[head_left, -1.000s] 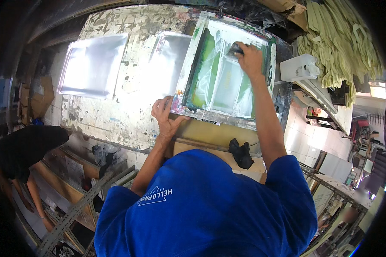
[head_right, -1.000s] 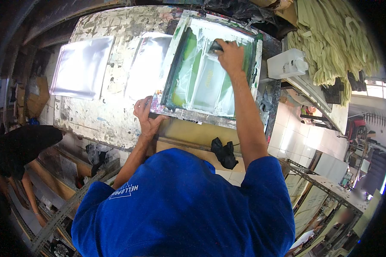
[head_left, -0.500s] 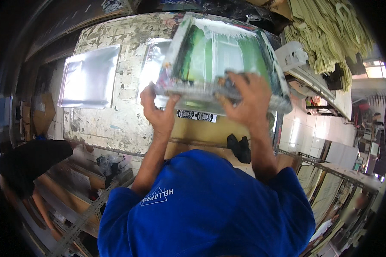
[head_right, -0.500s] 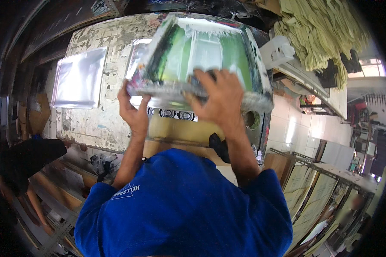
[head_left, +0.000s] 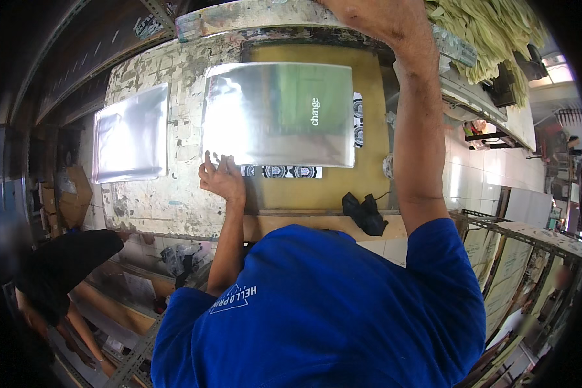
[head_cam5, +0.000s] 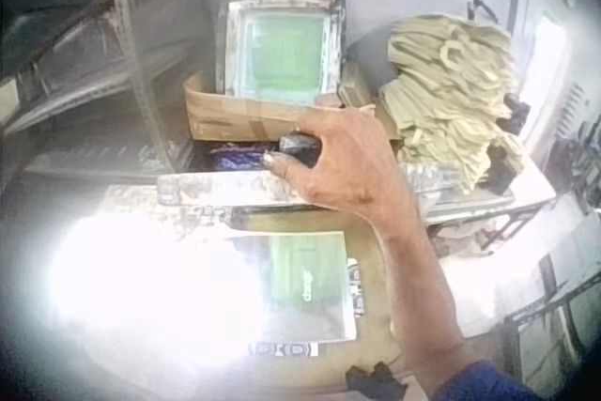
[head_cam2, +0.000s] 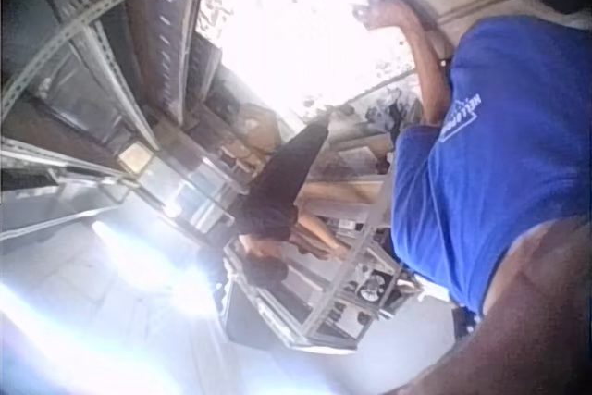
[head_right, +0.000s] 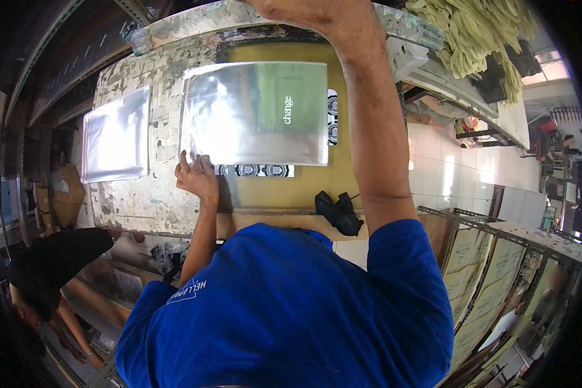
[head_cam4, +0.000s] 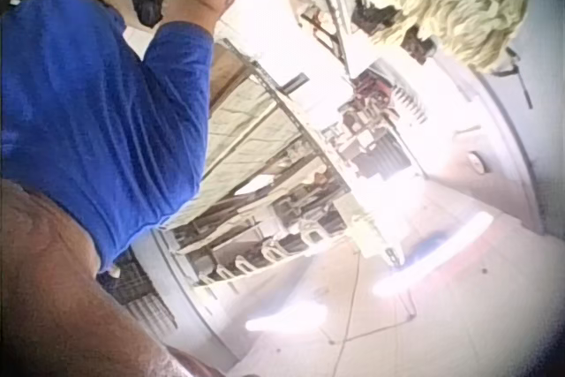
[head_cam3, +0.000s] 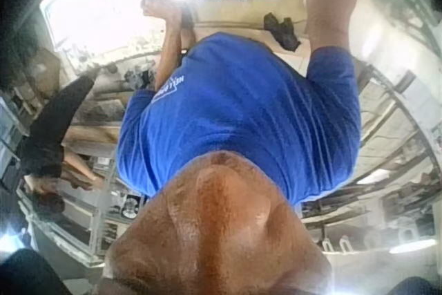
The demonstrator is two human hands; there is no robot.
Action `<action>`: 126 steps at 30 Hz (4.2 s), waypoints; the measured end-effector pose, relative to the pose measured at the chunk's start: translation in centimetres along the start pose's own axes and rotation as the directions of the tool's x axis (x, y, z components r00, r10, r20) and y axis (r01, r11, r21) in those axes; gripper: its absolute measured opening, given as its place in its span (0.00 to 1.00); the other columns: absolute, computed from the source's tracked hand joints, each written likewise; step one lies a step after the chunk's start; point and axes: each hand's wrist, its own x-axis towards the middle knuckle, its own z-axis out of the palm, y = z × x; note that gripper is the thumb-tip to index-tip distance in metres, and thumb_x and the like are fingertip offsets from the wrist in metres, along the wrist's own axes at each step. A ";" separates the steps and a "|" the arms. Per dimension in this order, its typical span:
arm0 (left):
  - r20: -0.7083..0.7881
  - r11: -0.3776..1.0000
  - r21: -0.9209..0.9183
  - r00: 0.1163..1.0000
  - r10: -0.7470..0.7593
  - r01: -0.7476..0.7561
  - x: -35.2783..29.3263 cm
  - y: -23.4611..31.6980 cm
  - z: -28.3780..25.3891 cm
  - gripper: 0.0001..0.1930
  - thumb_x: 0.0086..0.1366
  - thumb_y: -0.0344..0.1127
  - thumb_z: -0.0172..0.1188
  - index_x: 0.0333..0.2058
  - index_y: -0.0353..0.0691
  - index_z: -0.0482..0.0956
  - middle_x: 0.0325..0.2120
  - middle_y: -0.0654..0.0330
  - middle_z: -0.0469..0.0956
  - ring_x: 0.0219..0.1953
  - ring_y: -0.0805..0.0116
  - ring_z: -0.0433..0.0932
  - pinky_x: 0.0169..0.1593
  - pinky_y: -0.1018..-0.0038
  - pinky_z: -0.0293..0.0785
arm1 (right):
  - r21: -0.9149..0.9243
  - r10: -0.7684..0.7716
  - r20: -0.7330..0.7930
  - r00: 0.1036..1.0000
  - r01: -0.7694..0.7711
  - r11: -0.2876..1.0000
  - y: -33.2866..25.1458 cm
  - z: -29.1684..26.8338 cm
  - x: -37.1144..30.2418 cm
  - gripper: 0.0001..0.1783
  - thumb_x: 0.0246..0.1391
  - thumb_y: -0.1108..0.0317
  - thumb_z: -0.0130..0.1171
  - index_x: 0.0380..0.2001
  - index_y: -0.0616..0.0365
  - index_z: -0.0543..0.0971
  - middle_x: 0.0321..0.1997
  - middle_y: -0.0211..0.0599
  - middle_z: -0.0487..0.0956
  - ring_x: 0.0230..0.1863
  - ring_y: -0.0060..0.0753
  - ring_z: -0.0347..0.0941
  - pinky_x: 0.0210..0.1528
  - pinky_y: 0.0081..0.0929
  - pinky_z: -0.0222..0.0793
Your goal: The person performs screen printing by placing a transparent sheet onto the workbench, lowering a screen over it, and using a squeegee to spread white ink across the screen.
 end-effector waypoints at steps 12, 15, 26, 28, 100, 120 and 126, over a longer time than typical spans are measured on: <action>-0.217 0.847 -0.530 0.973 -0.080 -0.048 9.2 7.3 -7.0 0.05 0.58 0.28 0.68 0.33 0.35 0.88 0.52 0.55 0.81 0.53 0.54 0.74 0.51 0.59 0.75 | -0.029 0.041 0.032 0.999 -0.040 0.999 0.7 0.1 0.5 0.24 0.42 0.53 0.69 0.34 0.65 0.87 0.32 0.53 0.82 0.35 0.48 0.79 0.43 0.42 0.74; -0.159 0.793 -0.608 0.974 -0.163 0.033 10.8 5.5 -8.2 0.06 0.62 0.29 0.66 0.36 0.35 0.88 0.55 0.54 0.78 0.60 0.56 0.71 0.62 0.59 0.69 | -0.067 0.030 0.027 0.999 -0.028 0.997 1.2 0.3 0.6 0.24 0.43 0.53 0.69 0.33 0.65 0.87 0.32 0.54 0.82 0.35 0.49 0.79 0.43 0.43 0.74; -0.177 0.733 -0.629 0.871 -0.459 0.259 11.8 -12.9 -9.1 0.13 0.66 0.33 0.66 0.38 0.24 0.85 0.54 0.55 0.79 0.53 0.60 0.76 0.58 0.64 0.70 | 0.071 0.014 0.035 0.999 -0.017 0.997 -0.4 0.1 -0.1 0.20 0.46 0.59 0.71 0.40 0.60 0.87 0.32 0.46 0.85 0.33 0.45 0.82 0.41 0.37 0.75; -0.168 0.718 -0.626 0.847 -0.505 0.304 11.9 -16.6 -8.9 0.14 0.65 0.33 0.66 0.40 0.24 0.85 0.54 0.55 0.79 0.52 0.60 0.77 0.58 0.64 0.71 | 0.101 -0.002 0.022 1.000 0.000 0.995 -0.2 0.3 -0.1 0.20 0.46 0.60 0.71 0.41 0.60 0.86 0.32 0.47 0.85 0.33 0.45 0.82 0.40 0.37 0.75; 0.047 0.724 -0.690 0.998 0.038 0.005 2.0 8.2 -9.0 0.41 0.44 0.38 0.81 0.59 0.35 0.76 0.47 0.54 0.74 0.55 0.55 0.66 0.62 0.57 0.54 | 0.025 0.091 0.267 0.959 -0.101 0.995 -4.3 4.8 -19.2 0.27 0.40 0.64 0.72 0.49 0.50 0.83 0.36 0.43 0.79 0.38 0.50 0.75 0.42 0.45 0.70; 0.012 0.998 0.039 0.999 0.053 -0.053 0.8 0.1 -0.9 0.12 0.59 0.39 0.67 0.39 0.41 0.87 0.60 0.56 0.74 0.57 0.51 0.69 0.54 0.53 0.62 | -0.016 0.074 0.056 0.996 -0.073 0.997 -0.7 0.4 -0.6 0.21 0.47 0.57 0.71 0.39 0.63 0.87 0.36 0.48 0.87 0.38 0.46 0.83 0.47 0.38 0.75; -0.129 0.982 -0.167 0.990 0.063 -0.084 3.3 3.4 -2.3 0.09 0.60 0.36 0.67 0.34 0.36 0.88 0.56 0.56 0.79 0.55 0.52 0.72 0.54 0.54 0.64 | 0.049 0.022 0.031 0.999 -0.023 0.999 -0.6 0.2 -0.5 0.20 0.47 0.59 0.70 0.42 0.59 0.87 0.37 0.45 0.86 0.38 0.45 0.83 0.48 0.38 0.74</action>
